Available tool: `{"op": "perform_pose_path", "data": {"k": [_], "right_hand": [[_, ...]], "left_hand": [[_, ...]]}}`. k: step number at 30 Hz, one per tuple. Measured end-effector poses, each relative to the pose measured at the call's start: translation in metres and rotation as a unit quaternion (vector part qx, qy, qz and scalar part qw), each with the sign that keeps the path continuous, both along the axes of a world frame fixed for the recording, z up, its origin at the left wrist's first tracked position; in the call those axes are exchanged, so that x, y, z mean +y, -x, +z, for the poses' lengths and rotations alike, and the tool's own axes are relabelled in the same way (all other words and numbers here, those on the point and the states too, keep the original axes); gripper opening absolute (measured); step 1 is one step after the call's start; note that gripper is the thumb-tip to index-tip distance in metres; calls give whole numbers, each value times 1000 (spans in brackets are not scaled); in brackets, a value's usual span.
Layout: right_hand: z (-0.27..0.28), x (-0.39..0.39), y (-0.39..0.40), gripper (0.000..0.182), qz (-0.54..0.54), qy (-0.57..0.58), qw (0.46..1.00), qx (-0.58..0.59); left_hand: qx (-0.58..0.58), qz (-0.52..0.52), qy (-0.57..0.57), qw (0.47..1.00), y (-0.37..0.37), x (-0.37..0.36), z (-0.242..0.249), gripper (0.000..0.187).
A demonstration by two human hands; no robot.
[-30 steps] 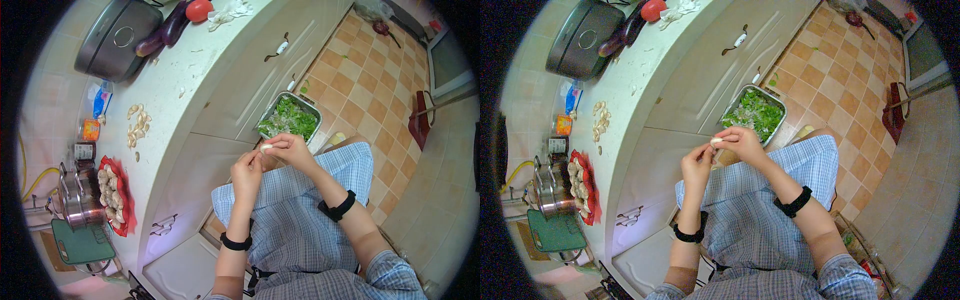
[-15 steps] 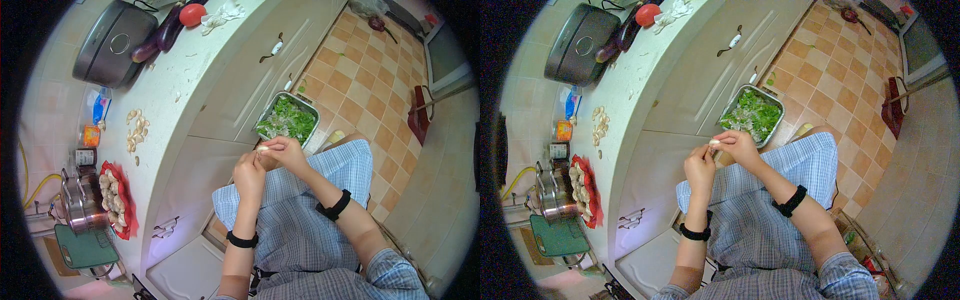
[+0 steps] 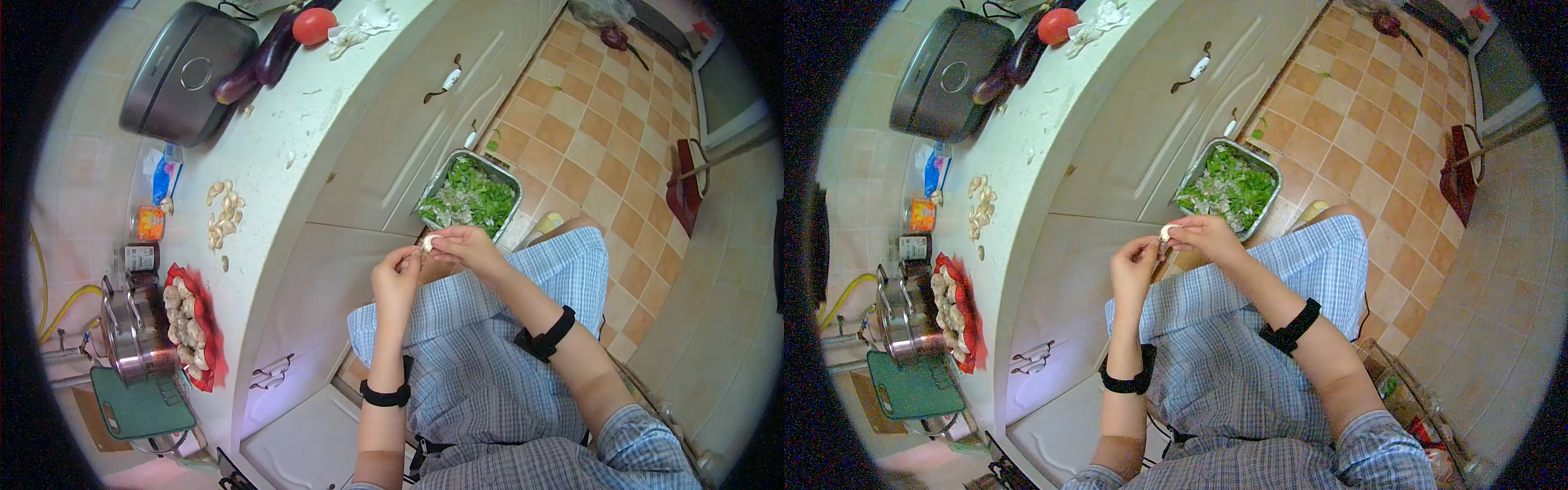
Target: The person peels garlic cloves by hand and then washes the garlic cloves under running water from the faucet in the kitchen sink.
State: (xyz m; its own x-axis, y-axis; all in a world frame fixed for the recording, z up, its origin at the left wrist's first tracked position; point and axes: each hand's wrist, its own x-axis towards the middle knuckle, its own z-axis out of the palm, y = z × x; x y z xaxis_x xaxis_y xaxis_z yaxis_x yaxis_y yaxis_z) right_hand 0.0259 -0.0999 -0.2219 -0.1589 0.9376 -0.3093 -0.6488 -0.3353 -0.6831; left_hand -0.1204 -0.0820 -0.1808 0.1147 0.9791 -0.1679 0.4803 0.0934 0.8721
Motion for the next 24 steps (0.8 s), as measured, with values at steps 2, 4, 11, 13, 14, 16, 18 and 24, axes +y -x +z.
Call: {"op": "perform_pose_path", "data": {"k": [2,4,11,13,14,16,18,24], "right_hand": [[2,1,-2,26,6,2,1000,21],[3,1,-5,27,17,2,1000,14],[4,0,-6,26,43,-2,999,17],[6,0,-6,26,48,3,999,-10],[6,0,-6,26,49,2,999,-10],[8,0,-5,26,45,2,999,-15],[10,0,-5,26,46,-2,999,-26],[12,2,-3,22,42,-19,997,-69]], "left_hand": [[-17,6,9,1000,-1,-2,4,15],[-34,12,18,999,-6,-4,14,16],[27,-15,-77,997,-4,-4,12,12],[35,-15,-54,998,-3,-5,15,11],[29,-9,-56,998,-4,-5,17,11],[24,-3,-59,998,-5,-7,18,11],[60,-2,-109,992,-5,-8,18,11],[126,-27,-199,972,-7,-10,26,11]]}}
